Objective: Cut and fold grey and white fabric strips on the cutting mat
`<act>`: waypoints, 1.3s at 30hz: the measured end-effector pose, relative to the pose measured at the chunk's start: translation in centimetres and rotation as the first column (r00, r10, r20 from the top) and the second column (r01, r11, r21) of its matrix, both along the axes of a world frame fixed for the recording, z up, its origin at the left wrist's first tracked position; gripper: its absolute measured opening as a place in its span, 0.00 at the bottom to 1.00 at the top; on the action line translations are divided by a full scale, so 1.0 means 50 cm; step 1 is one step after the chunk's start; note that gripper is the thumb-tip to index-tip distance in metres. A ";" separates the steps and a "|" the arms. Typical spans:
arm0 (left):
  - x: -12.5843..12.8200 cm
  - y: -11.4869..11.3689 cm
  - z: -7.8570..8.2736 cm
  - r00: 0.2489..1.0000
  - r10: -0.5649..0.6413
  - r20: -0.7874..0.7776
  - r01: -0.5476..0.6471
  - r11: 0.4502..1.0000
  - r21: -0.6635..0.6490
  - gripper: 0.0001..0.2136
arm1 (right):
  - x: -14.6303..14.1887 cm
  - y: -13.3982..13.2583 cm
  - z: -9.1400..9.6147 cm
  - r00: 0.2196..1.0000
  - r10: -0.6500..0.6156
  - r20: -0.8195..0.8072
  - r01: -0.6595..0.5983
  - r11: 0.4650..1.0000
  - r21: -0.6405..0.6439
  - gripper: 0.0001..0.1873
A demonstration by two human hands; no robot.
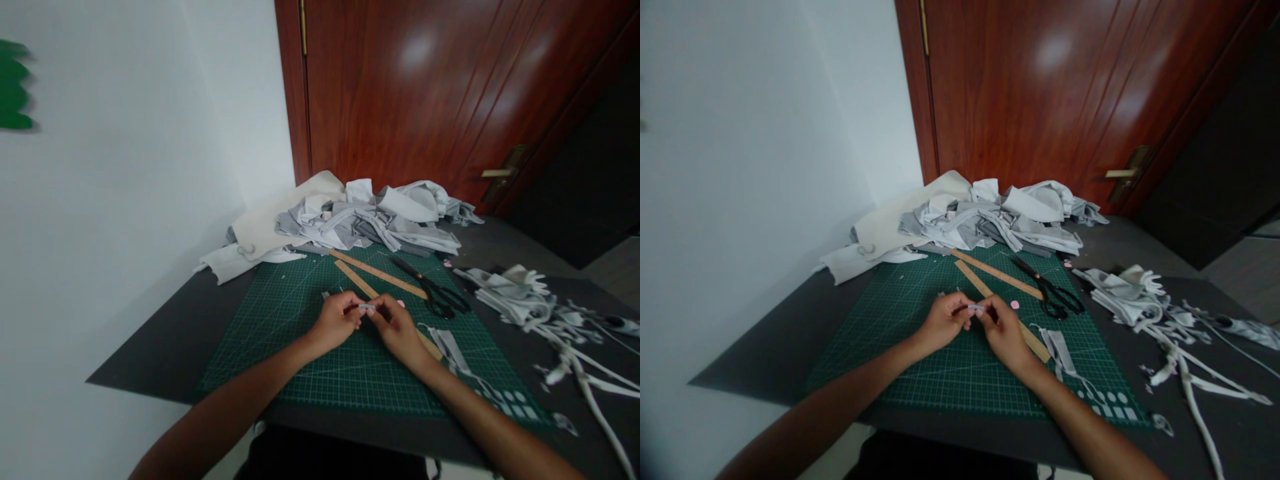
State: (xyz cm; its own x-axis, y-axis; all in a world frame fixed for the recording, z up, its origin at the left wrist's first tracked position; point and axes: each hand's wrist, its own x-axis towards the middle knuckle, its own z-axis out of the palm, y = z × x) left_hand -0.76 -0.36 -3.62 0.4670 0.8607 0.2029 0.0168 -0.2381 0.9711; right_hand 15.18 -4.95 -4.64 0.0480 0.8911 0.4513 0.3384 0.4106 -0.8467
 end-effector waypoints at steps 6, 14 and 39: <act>0.000 0.002 0.003 0.993 -0.093 0.072 0.096 0.995 -0.030 0.07 | 0.001 0.007 -0.006 0.996 0.021 -0.090 -0.023 1.000 -0.016 0.10; -0.004 0.007 0.002 0.979 -0.147 0.142 0.166 0.977 -0.132 0.13 | 0.002 0.003 0.004 0.994 0.052 -0.097 -0.055 0.998 -0.027 0.09; -0.006 0.000 0.009 0.971 -0.127 0.202 0.154 0.981 -0.122 0.11 | -0.002 0.005 0.004 0.924 0.094 -0.371 -0.183 0.960 -0.213 0.04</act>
State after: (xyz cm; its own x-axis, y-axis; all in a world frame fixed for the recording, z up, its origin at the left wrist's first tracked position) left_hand -1.03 -0.35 -3.18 0.5486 0.8149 0.1869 -0.1977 -0.0908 0.9761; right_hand 15.08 -4.70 -4.46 0.0326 0.9792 0.2004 -0.0471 0.2018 -0.9783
